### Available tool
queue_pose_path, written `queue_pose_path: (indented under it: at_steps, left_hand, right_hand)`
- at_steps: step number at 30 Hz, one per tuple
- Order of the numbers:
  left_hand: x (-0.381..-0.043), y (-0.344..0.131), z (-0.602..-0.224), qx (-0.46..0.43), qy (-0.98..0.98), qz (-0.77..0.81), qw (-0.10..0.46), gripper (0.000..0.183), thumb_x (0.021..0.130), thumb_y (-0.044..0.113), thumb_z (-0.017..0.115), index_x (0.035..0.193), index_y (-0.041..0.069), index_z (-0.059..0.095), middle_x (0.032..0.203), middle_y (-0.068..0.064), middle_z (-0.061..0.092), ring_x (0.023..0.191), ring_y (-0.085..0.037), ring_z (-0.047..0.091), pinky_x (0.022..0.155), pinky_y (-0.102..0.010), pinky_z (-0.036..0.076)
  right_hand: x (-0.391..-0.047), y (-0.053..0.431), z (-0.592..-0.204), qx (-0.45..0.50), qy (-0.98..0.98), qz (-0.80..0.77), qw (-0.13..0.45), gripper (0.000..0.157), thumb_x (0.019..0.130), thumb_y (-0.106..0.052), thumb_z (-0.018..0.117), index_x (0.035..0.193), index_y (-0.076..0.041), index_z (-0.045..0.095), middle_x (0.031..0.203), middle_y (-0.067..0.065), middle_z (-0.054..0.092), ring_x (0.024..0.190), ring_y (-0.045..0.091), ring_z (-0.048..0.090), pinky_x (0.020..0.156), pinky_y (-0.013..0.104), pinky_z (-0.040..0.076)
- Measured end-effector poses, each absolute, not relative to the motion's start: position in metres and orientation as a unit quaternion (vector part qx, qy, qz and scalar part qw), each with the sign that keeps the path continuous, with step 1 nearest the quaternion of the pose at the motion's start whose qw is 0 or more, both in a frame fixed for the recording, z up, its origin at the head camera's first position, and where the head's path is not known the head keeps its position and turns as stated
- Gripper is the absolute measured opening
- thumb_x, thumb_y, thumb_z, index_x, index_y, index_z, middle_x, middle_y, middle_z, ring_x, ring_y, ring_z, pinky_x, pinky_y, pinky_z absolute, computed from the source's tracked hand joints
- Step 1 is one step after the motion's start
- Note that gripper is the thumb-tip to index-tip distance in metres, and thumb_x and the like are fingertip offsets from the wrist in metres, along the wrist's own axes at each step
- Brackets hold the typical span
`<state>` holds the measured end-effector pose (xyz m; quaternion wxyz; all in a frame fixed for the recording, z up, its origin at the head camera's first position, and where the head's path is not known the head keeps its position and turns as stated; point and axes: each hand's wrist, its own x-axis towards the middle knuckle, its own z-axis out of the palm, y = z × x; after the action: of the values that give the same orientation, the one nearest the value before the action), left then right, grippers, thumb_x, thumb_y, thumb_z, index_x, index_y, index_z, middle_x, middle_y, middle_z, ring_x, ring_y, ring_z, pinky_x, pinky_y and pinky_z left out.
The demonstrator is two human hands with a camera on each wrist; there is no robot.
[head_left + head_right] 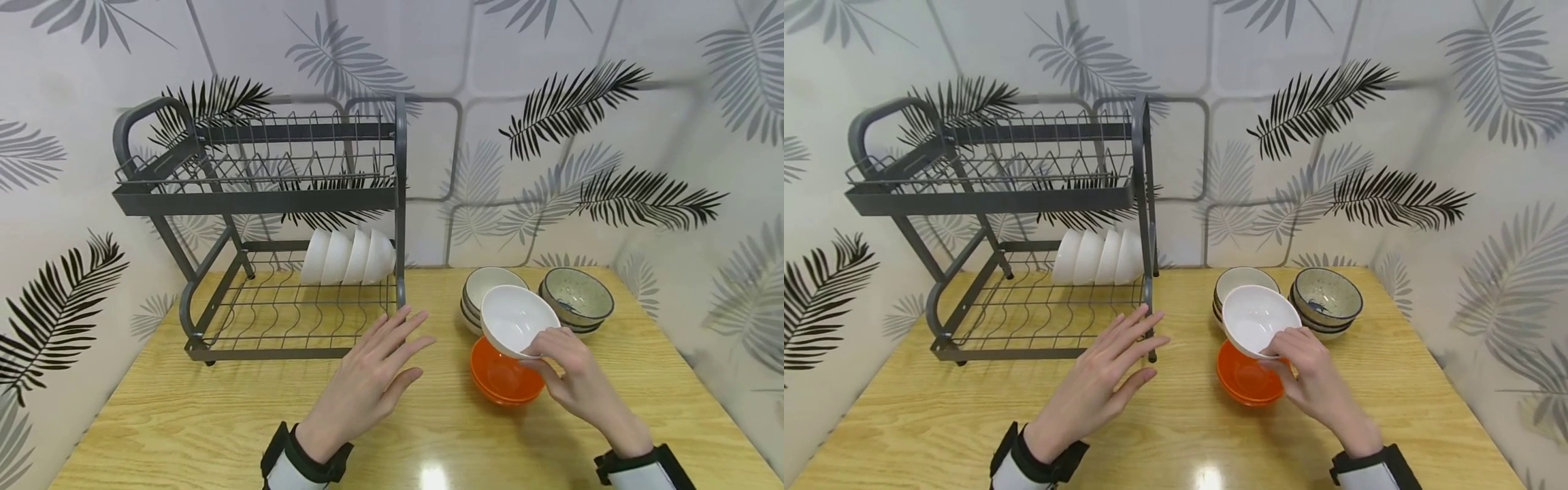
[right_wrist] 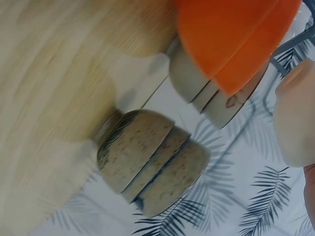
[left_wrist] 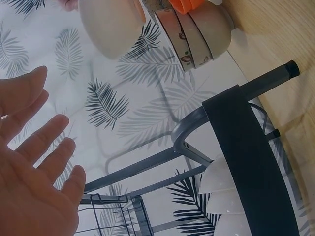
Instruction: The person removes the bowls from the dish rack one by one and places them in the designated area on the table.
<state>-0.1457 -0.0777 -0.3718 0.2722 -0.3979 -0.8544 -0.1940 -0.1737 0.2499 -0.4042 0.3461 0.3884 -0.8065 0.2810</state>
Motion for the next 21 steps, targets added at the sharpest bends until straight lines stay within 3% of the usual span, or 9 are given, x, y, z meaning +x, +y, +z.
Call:
queue_pose_path:
  at_steps: [21]
  left_hand:
    - [-0.146,-0.079,-0.373,-0.400,-0.857,-0.196,0.260,0.043,0.099,0.021,0.064,0.141,0.016,0.056,0.162,-0.005,0.040,0.153,-0.024,0.034,0.128,-0.043,0.024]
  right_hand:
    - [-0.154,0.312,-0.429,0.340,-0.801,0.283,0.404,0.046,0.100,-0.045,0.054,0.071,-0.010,0.063,0.068,-0.007,0.059,0.075,-0.003,0.049,0.084,0.007,0.034]
